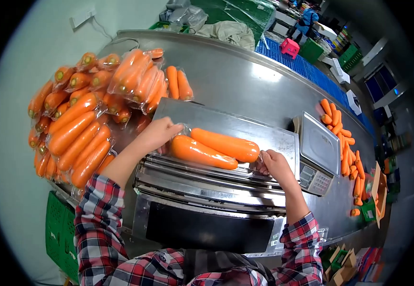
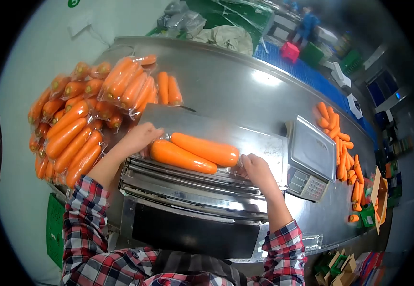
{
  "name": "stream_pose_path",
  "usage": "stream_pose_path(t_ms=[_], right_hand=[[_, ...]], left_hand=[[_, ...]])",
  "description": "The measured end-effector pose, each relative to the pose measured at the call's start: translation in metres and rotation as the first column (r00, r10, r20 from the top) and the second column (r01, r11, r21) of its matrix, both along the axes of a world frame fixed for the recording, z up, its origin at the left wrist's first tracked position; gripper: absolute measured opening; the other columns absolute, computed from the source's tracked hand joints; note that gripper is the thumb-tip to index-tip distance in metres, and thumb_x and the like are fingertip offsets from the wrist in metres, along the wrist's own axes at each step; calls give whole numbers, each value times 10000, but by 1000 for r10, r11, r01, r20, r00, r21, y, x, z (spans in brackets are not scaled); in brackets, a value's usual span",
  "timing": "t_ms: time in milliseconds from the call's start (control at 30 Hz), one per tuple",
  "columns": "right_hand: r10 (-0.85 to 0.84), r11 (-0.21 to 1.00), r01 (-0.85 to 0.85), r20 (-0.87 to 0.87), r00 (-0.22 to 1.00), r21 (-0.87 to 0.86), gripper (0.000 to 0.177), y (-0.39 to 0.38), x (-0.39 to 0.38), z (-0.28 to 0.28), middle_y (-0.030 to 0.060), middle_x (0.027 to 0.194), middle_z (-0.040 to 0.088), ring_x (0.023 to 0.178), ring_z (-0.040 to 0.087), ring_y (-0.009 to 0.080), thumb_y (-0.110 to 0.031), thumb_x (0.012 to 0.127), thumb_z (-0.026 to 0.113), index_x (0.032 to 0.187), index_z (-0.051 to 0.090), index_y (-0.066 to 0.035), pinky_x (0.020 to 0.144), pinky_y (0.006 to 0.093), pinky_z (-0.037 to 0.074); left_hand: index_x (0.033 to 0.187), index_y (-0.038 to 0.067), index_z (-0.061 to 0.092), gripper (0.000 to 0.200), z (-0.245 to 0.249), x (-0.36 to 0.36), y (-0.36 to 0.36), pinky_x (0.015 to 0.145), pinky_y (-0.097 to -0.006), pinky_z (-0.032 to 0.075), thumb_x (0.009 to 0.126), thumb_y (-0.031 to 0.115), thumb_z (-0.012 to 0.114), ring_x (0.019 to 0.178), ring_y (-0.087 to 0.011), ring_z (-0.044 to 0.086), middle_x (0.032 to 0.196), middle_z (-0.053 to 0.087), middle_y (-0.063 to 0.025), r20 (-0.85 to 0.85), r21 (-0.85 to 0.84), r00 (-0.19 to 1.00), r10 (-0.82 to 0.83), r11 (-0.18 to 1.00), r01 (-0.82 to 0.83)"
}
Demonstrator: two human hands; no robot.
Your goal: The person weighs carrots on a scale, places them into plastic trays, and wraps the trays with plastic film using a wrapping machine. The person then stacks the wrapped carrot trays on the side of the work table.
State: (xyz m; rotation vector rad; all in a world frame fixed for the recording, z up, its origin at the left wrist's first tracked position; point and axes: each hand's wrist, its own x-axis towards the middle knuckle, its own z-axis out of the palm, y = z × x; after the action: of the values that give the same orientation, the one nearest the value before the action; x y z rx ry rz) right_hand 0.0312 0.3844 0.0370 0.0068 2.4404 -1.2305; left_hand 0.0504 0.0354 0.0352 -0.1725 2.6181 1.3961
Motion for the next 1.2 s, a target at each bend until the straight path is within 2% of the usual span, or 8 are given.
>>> stream_pose_path(t_ms=[67, 133, 233, 667, 800, 967, 1100, 1200], right_hand=[[214, 952, -129, -303, 929, 278, 317, 0, 4, -8, 67, 665, 575, 599, 547, 118, -208, 956, 416, 799, 566, 22, 565, 261, 444], [538, 835, -74, -778, 324, 546, 269, 3, -5, -20, 72, 648, 564, 545, 520, 114, -183, 947, 418, 812, 540, 15, 522, 254, 427], [-32, 988, 18, -90, 995, -154, 222, -6, 14, -5, 73, 633, 551, 503, 504, 108, -169, 942, 419, 834, 507, 4, 466, 254, 405], [57, 998, -51, 298, 953, -28, 269, 4, 210, 37, 58, 650, 578, 535, 522, 110, -266, 941, 445, 832, 501, -27, 482, 273, 440], [64, 993, -49, -146, 987, 105, 226, 4, 222, -38, 204, 670, 523, 594, 514, 393, -221, 914, 512, 865, 514, 0, 587, 383, 450], [-163, 986, 167, -281, 946, -8, 160, 1, 240, -56, 133, 622, 541, 539, 549, 239, -106, 856, 598, 948, 496, -25, 531, 322, 435], [-148, 988, 116, -379, 914, -106, 160, -11, 240, -68, 156, 725, 583, 662, 604, 281, -145, 878, 572, 930, 484, -21, 609, 344, 468], [40, 996, -73, -522, 852, -43, 107, -6, 237, -51, 69, 679, 556, 637, 561, 144, -129, 899, 550, 930, 545, -26, 584, 266, 453]], left_hand=[[808, -46, 516, 336, 6, 11, -3, 586, -353, 477, 890, 279, 540, 612, -252, 598, 635, 560, -137, 162, 144, 987, 18, 989, -41], [834, -36, 519, 292, -7, 19, -2, 623, -378, 467, 897, 249, 529, 651, -314, 591, 666, 570, -171, -14, 71, 999, 50, 996, -48], [855, -12, 520, 221, -22, 25, 9, 659, -403, 445, 905, 202, 507, 740, -380, 576, 734, 578, -212, -270, -13, 953, 138, 989, -147], [818, 24, 564, 184, -8, 217, 1, 423, -222, 337, 911, 177, 520, 461, -50, 421, 568, 470, 14, 144, 158, 980, 136, 975, -158], [876, 3, 593, 179, -44, 236, 10, 430, -206, 346, 906, 171, 539, 468, -49, 448, 602, 524, 1, 280, 145, 938, 205, 957, -252], [806, 27, 537, 224, -58, 294, 26, 380, -218, 315, 881, 228, 600, 410, -67, 395, 553, 456, 8, 269, 456, 834, 481, 699, -551], [843, 52, 552, 309, -70, 346, 20, 377, -211, 304, 852, 351, 626, 406, -65, 384, 568, 461, 25, 767, 540, 635, 92, 440, -717], [1110, -34, 590, 475, -56, 347, 4, 548, -211, 449, 788, 292, 713, 631, -103, 575, 781, 632, -36, 605, 676, 796, -26, 546, -495]])
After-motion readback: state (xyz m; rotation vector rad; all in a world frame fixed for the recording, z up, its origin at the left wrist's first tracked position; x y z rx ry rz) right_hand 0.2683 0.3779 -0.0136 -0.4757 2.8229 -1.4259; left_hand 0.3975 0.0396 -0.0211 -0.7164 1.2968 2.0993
